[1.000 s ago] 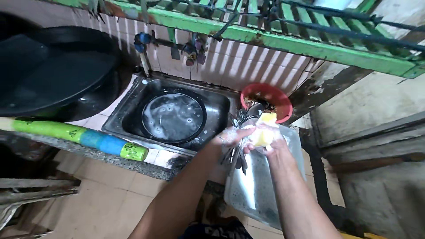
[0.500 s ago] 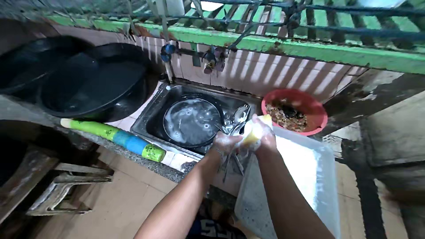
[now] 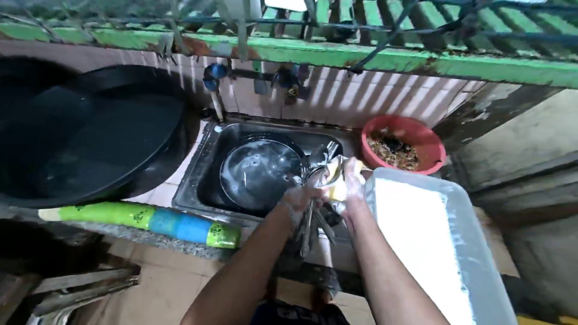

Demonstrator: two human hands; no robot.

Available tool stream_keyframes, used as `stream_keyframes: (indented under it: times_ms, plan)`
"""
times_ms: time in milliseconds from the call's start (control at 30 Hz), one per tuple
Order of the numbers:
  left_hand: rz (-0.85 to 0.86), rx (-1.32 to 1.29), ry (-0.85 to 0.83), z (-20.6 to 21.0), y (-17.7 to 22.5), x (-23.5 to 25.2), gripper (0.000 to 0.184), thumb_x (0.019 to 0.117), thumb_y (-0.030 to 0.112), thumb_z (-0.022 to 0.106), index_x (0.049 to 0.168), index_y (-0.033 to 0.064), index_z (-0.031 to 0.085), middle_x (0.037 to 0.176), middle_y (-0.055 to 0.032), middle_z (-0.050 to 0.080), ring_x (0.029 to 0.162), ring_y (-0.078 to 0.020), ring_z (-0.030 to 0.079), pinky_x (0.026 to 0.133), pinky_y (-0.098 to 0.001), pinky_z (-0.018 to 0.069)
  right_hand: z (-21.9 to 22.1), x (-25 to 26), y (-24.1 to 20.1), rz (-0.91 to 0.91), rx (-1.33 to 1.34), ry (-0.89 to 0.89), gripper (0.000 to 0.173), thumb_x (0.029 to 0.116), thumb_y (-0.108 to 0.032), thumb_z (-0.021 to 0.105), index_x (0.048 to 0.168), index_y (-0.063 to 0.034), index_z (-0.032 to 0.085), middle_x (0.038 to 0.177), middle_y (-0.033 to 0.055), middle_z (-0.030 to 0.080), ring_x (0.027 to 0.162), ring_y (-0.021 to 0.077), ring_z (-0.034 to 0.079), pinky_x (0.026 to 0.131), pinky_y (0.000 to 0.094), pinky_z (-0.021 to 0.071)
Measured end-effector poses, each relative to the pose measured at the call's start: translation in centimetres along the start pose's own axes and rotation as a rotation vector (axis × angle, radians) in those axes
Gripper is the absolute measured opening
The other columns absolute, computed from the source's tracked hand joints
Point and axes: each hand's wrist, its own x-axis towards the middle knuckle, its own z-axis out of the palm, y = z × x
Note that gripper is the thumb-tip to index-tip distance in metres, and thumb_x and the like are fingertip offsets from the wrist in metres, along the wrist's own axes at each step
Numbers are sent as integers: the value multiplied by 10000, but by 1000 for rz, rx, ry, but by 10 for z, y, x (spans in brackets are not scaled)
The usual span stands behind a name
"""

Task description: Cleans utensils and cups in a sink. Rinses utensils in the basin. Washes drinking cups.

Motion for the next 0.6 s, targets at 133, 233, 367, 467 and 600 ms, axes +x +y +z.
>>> stream_keyframes:
  times_ms: [133, 233, 367, 467, 600]
  plan:
    - [-42, 252, 237, -16, 3, 4, 387, 968, 199, 726, 1286, -1, 632, 933, -94, 685, 724, -145, 623, 699, -319, 542, 28, -17, -4, 66, -325, 235, 450, 938, -244, 751, 1296, -22, 594, 971, 144, 697, 760, 220, 691, 687, 426, 608]
    - [-64, 227, 257, -20, 6, -5, 437, 976, 227, 724, 1281, -38, 558, 915, -91, 706, 720, -135, 660, 698, -300, 562, 22, -9, 1, -54, -355, 309, 454, 923, -262, 782, 1269, -17, 618, 1024, 132, 706, 841, 204, 694, 774, 426, 606]
    - [-45, 422, 280, -22, 10, -5, 423, 984, 280, 715, 1235, -34, 579, 847, -86, 704, 663, -135, 638, 640, -312, 540, 28, -2, 21, -141, -300, 443, 549, 1028, -525, 555, 1281, -40, 599, 1005, 117, 661, 856, 194, 659, 782, 440, 585]
    - [-99, 615, 273, -23, 15, -5, 475, 980, 315, 701, 1247, -60, 584, 1066, -228, 671, 921, -322, 677, 863, -507, 554, 45, -22, 28, -7, -306, 361, 432, 1037, -397, 596, 1268, -32, 612, 984, 122, 671, 824, 188, 658, 755, 420, 578]
    - [-118, 523, 218, -30, -2, -1, 432, 935, 313, 764, 1168, -23, 623, 894, -119, 679, 706, -181, 627, 693, -371, 546, 35, -12, 20, 20, -163, 389, 406, 1002, -357, 659, 1280, -66, 601, 992, 87, 672, 824, 165, 658, 732, 395, 584]
